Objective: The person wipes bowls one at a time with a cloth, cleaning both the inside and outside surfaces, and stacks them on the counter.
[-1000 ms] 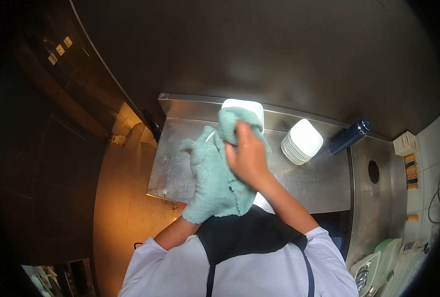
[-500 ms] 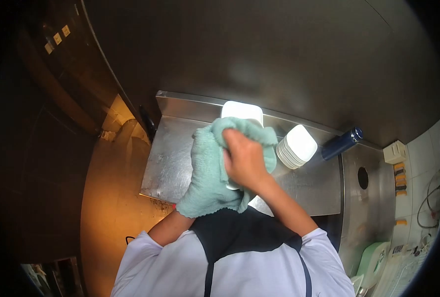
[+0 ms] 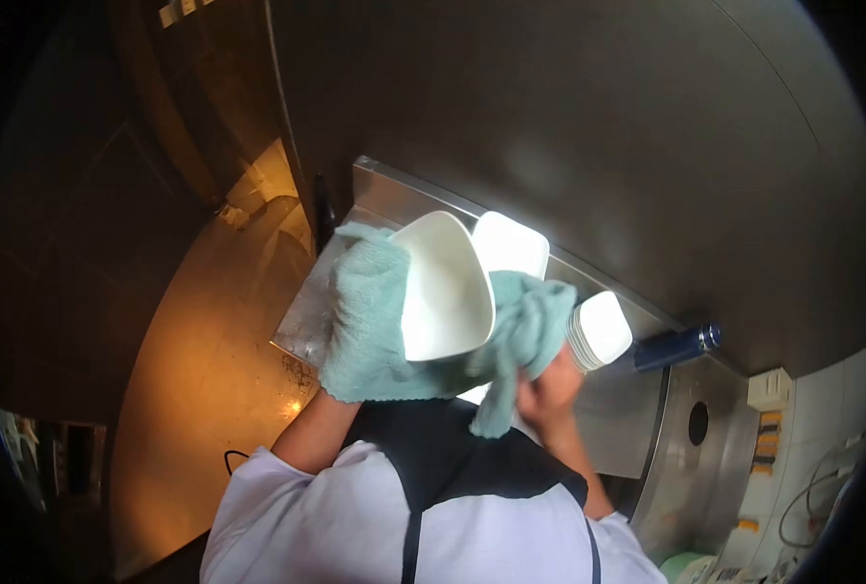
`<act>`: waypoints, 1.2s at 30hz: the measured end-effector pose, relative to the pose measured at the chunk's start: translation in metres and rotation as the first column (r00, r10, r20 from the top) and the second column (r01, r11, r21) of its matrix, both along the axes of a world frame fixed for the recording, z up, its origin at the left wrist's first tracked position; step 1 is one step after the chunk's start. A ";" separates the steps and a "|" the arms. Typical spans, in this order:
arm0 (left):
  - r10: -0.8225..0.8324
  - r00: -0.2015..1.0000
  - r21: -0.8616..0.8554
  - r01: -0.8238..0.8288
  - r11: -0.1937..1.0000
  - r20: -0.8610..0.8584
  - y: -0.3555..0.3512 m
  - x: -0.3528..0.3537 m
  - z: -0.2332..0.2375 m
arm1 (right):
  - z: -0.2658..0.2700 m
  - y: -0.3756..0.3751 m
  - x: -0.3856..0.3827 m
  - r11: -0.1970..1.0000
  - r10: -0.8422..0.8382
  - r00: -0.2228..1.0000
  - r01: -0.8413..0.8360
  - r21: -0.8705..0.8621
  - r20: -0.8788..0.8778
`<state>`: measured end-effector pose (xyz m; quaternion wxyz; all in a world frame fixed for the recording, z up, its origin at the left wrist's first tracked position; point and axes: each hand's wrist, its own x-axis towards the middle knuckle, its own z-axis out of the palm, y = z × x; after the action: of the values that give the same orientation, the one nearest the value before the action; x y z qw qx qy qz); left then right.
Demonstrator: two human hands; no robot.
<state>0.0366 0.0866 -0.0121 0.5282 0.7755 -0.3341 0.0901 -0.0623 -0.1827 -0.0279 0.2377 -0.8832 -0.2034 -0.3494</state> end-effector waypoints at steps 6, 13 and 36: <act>0.007 0.940 -0.394 -0.151 0.907 -0.342 -0.067 -0.014 -0.045 | 0.008 0.046 0.006 0.735 0.470 0.875 -0.317 0.599 -0.114; -0.284 0.753 -0.575 -0.151 0.804 -0.594 -0.074 -0.038 -0.041 | -0.011 0.048 0.059 0.259 0.723 0.615 0.181 0.949 -0.315; 0.222 0.964 0.579 -0.265 0.771 0.145 -0.100 0.062 -0.056 | -0.123 0.026 0.034 0.746 0.542 0.570 0.014 0.666 -0.618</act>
<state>0.0989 -0.0130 -0.0680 0.2315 0.9345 -0.2598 0.0752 -0.0279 -0.1572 -0.1511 0.6224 -0.7739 -0.0942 0.0689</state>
